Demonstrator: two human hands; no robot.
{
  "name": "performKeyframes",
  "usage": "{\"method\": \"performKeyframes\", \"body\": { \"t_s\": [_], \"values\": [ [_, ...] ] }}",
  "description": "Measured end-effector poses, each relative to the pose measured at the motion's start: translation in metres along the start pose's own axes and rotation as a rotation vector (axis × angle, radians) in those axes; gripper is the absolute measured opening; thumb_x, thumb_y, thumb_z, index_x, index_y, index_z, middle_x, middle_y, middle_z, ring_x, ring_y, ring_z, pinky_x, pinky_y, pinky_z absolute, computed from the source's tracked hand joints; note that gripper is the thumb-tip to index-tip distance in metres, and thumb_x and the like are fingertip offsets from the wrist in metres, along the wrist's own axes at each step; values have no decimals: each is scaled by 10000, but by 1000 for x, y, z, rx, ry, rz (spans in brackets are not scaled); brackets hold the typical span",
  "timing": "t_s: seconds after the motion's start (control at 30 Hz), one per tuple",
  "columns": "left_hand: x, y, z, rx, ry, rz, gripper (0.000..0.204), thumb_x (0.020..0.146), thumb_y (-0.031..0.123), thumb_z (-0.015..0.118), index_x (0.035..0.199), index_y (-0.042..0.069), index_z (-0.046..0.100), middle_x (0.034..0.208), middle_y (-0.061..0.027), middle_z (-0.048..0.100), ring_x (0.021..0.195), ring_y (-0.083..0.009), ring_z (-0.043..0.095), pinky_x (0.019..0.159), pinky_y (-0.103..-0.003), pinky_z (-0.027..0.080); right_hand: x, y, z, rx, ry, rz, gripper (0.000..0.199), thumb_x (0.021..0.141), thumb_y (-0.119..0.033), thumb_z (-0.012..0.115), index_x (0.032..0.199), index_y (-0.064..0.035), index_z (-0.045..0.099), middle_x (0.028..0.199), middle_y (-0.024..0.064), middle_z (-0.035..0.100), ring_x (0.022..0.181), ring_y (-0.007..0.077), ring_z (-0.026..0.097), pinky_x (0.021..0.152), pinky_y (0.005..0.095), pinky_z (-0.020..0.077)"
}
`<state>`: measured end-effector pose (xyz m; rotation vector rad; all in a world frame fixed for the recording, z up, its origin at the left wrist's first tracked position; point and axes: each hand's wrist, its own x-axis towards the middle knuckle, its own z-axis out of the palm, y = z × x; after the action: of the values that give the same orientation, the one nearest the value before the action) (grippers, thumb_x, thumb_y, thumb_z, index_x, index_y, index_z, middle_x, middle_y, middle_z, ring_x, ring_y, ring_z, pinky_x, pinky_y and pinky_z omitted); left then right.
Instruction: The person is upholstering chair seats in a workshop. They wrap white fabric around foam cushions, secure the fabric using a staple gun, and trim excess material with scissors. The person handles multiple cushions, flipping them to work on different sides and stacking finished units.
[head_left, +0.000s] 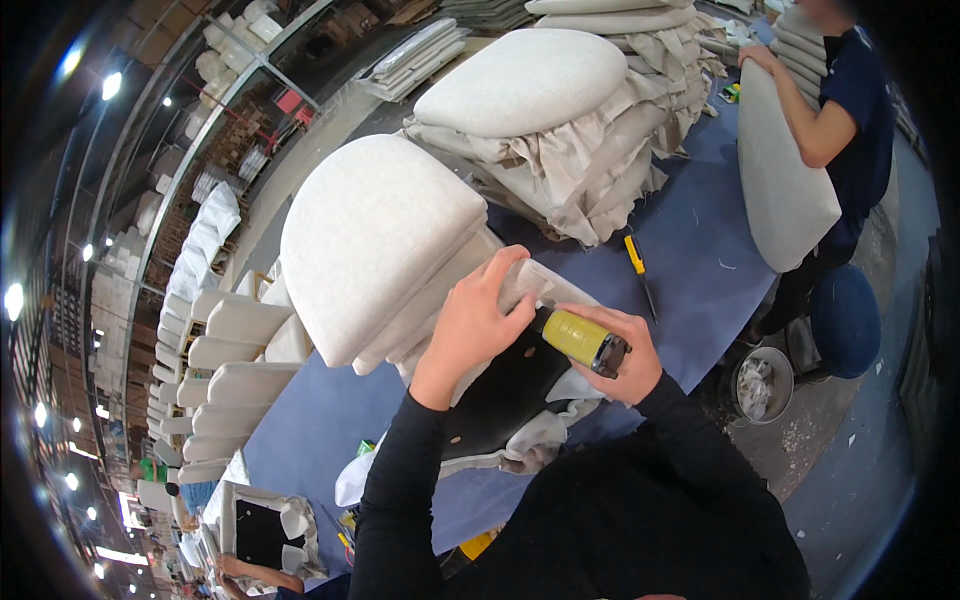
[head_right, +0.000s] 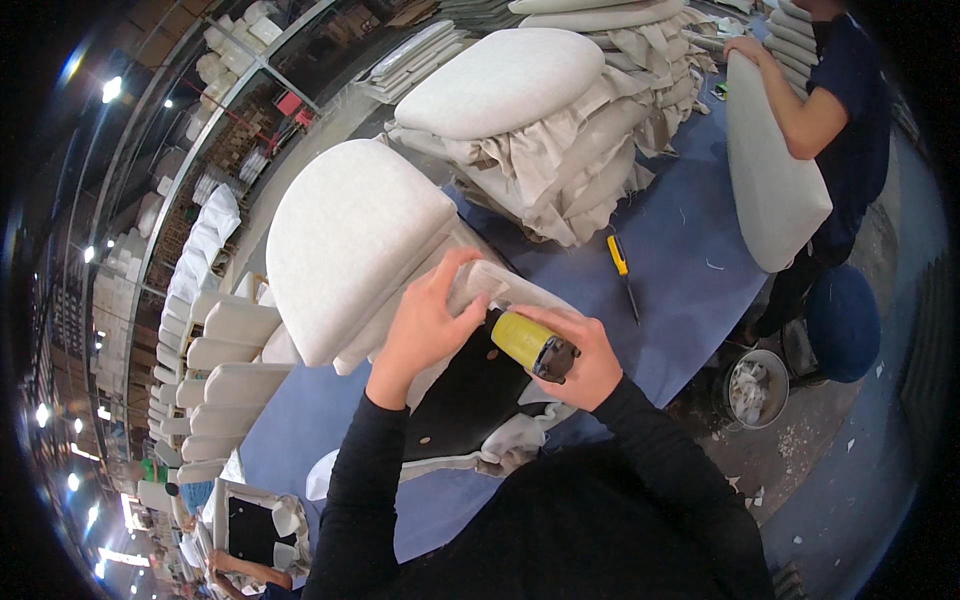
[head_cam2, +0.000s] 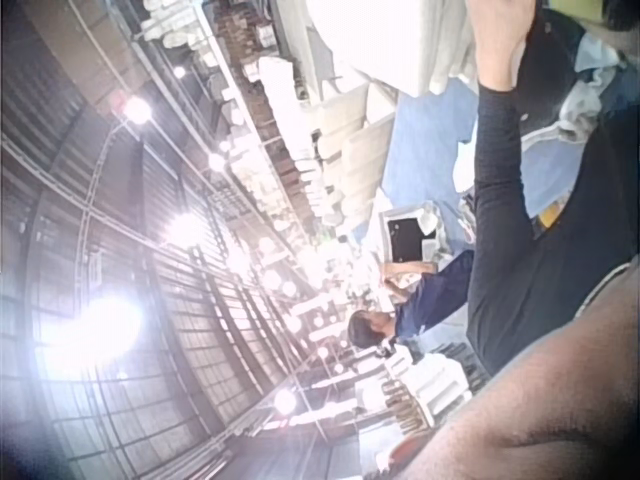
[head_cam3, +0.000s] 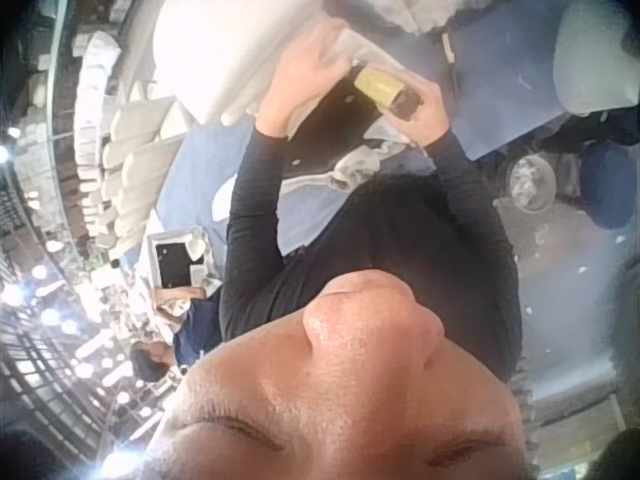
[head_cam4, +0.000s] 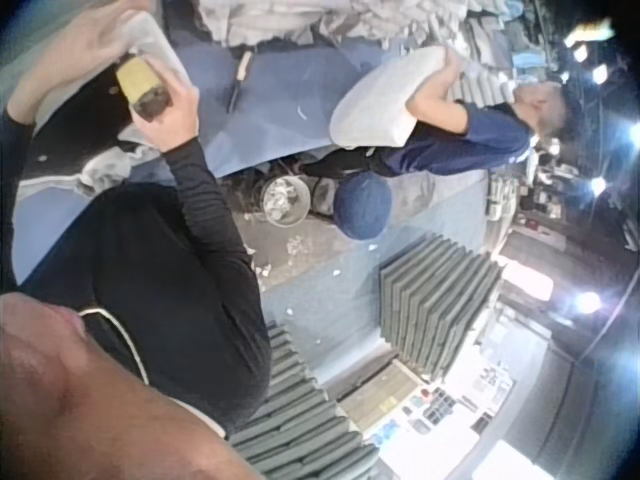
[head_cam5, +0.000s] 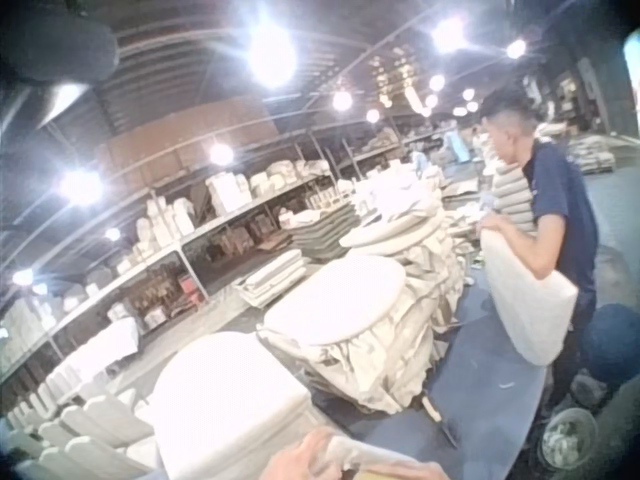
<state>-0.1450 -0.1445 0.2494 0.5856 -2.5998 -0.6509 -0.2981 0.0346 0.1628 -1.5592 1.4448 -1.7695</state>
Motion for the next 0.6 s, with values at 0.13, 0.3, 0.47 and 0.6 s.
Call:
{"method": "performKeyframes", "body": {
  "t_s": [0.13, 0.3, 0.47, 0.6],
  "values": [
    [0, -2, 4, 31, 44, 26, 499, 919, 221, 758, 1384, 120, 607, 1190, -225, 748, 1087, -473, 711, 936, -485, 559, 0, 1, 1, -9, -1, 13, 609, 793, 14, 781, 1396, -13, 698, 1195, 191, 774, 1084, 335, 770, 988, 368, 563],
    [4, 7, 1, 53, -14, -134, 495, 910, 232, 772, 1367, 136, 609, 1167, -234, 746, 1070, -478, 715, 911, -495, 563, 3, 1, 2, -31, -1, 20, 623, 787, 17, 784, 1403, -19, 698, 1171, 189, 774, 1073, 331, 773, 975, 366, 565],
    [3, -9, -1, -27, -71, -151, 558, 966, 334, 765, 1463, 137, 603, 1284, -196, 741, 1135, -396, 729, 953, -451, 557, 7, 4, 4, -39, 24, -14, 620, 783, 16, 785, 1398, -18, 704, 1168, 195, 775, 1065, 325, 776, 972, 363, 566],
    [-1, -69, -17, -736, -267, -514, 628, 1096, 514, 591, 1510, 44, 614, 1398, -130, 716, 1220, -266, 683, 1059, -382, 505, 8, 1, 2, -16, -2, -17, 626, 772, 4, 787, 1392, -28, 710, 1192, 201, 775, 1060, 342, 776, 971, 366, 569]
  ]
}}
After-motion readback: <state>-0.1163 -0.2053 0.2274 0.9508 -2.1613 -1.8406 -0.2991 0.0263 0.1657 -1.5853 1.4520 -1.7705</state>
